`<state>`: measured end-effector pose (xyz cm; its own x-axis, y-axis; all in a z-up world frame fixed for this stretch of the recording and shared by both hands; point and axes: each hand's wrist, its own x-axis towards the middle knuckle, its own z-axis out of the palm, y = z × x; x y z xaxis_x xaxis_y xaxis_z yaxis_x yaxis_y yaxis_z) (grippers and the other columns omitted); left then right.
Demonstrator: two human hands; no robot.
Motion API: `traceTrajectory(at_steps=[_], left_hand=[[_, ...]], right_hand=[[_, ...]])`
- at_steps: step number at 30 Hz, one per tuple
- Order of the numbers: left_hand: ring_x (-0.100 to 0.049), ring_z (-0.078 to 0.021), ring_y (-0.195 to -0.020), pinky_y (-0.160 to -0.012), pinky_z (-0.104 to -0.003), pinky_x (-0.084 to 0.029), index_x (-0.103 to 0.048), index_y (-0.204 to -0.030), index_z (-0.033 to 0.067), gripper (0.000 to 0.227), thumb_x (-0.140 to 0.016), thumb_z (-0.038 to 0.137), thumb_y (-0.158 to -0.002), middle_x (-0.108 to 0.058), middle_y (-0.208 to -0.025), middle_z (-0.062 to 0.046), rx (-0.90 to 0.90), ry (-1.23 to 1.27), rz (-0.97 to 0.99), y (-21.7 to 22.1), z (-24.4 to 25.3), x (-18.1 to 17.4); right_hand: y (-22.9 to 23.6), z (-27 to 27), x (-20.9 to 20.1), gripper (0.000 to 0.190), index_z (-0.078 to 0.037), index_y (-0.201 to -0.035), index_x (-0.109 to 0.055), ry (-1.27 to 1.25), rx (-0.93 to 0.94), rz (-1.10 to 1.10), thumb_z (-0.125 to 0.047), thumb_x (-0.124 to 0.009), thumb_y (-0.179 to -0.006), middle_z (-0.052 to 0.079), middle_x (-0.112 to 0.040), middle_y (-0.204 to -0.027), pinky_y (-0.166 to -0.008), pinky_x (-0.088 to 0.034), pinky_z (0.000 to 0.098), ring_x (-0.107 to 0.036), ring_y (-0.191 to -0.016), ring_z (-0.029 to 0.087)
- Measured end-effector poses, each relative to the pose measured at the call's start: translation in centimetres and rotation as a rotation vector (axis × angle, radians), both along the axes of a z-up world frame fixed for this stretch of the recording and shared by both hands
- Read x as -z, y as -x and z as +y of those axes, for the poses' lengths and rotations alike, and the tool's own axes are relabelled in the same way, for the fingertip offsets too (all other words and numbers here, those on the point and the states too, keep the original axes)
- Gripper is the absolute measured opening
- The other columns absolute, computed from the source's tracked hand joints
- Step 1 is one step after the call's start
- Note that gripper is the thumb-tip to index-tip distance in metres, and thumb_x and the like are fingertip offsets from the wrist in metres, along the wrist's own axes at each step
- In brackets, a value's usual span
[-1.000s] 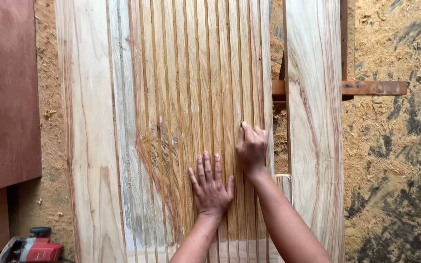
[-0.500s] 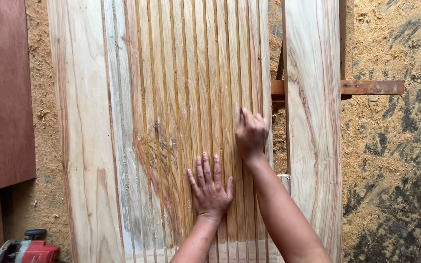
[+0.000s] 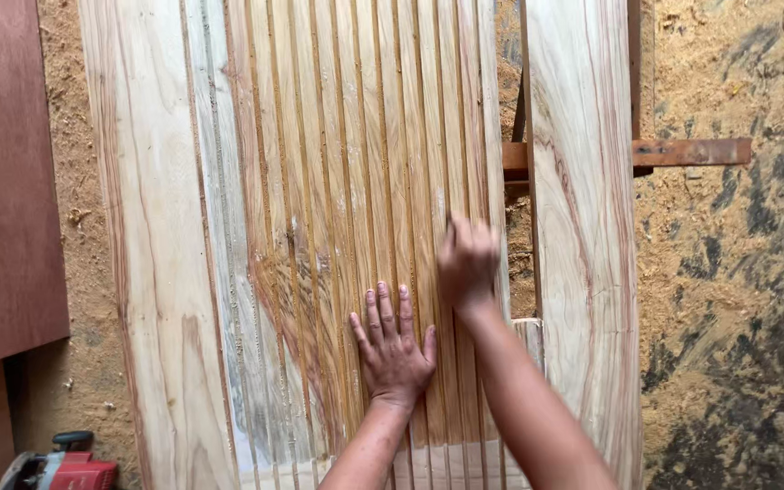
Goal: The person scrapes a large wooden board with a chisel, repeatedly removing material from the surface. The person holds the board with one hand and uses the chisel with the other to scrape along the grain.
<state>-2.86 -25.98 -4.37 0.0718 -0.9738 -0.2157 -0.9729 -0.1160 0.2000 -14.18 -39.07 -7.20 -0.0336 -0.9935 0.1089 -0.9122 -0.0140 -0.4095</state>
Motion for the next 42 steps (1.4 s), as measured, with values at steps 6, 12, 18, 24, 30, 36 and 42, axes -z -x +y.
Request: traceTrajectory(at_steps=[6, 12, 18, 24, 30, 36, 42], left_hand=[[-0.01, -0.0336, -0.156, -0.124, -0.062, -0.003, -0.012, -0.162, 0.0148, 0.079, -0.034, 0.057, -0.099, -0.008, -0.169, -0.016, 0.002, -0.026, 0.015, 0.0, 0.4, 0.3], [-0.012, -0.0332, -0.157, -0.125, -0.061, -0.005, -0.017, -0.163, 0.0145, 0.076, -0.036, 0.054, -0.101, -0.013, -0.17, -0.017, 0.002, -0.015, -0.014, 0.0, 0.6, 0.1], [-0.013, -0.0336, -0.158, -0.126, -0.061, -0.005, -0.022, -0.163, 0.0152, 0.072, -0.036, 0.051, -0.102, -0.016, -0.17, -0.016, -0.014, -0.007, 0.018, 0.3, 1.2, 0.3], [-0.013, -0.034, -0.157, -0.126, -0.06, -0.003, -0.025, -0.162, 0.0149, 0.069, -0.038, 0.046, -0.102, -0.014, -0.17, -0.017, -0.002, 0.006, 0.008, 0.2, 1.2, 0.4], [-0.012, -0.0326, -0.159, -0.127, -0.058, -0.003, -0.026, -0.163, 0.0161, 0.069, -0.041, 0.044, -0.102, -0.014, -0.171, -0.016, -0.017, -0.001, 0.022, 0.1, 1.0, -0.1], [-0.01, -0.0325, -0.159, -0.127, -0.058, -0.001, -0.025, -0.164, 0.0163, 0.069, -0.042, 0.043, -0.103, -0.013, -0.172, -0.016, -0.018, 0.001, 0.02, 0.0, 0.8, 0.2], [-0.009, -0.0322, -0.158, -0.126, -0.058, 0.001, -0.021, -0.164, 0.0168, 0.069, -0.04, 0.043, -0.102, -0.011, -0.171, -0.016, 0.0, -0.033, 0.035, 0.0, 0.5, 0.6]], right_hand=[[-0.1, -4.7, 2.1, 0.011, -0.002, -0.106, -0.072, 0.025, 0.011, -0.019, -0.006, -0.062, -0.102, 0.013, -0.066, -0.077, -0.058, -0.045, 0.0342, -0.056, -0.065, 0.023], [1.9, 15.4, -5.0, 0.02, 0.001, -0.108, -0.071, -0.016, -0.028, -0.008, -0.001, -0.067, -0.089, 0.016, -0.065, -0.077, -0.067, -0.046, 0.0448, -0.059, -0.069, 0.032], [-0.2, 6.3, -4.9, 0.018, -0.001, -0.11, -0.071, 0.051, 0.012, 0.029, -0.005, -0.065, -0.093, 0.016, -0.068, -0.083, -0.078, -0.045, 0.0437, -0.061, -0.077, 0.03], [0.2, 8.6, -3.5, 0.015, 0.0, -0.108, -0.07, 0.012, 0.041, 0.061, -0.003, -0.068, -0.093, 0.017, -0.065, -0.075, -0.071, -0.044, 0.0428, -0.058, -0.07, 0.03], [2.1, 27.0, -9.7, 0.025, 0.004, -0.112, -0.071, -0.101, -0.009, 0.017, 0.0, -0.069, -0.088, 0.012, -0.066, -0.073, -0.064, -0.042, 0.0405, -0.058, -0.066, 0.025], [2.5, 30.4, -10.2, 0.023, 0.002, -0.114, -0.07, -0.16, 0.069, -0.082, -0.001, -0.067, -0.092, 0.013, -0.067, -0.08, -0.069, -0.046, 0.0388, -0.058, -0.072, 0.026], [1.2, 27.1, -9.2, 0.022, -0.001, -0.111, -0.073, -0.119, 0.05, -0.146, -0.004, -0.07, -0.089, 0.012, -0.069, -0.079, -0.071, -0.047, 0.0408, -0.06, -0.073, 0.027]])
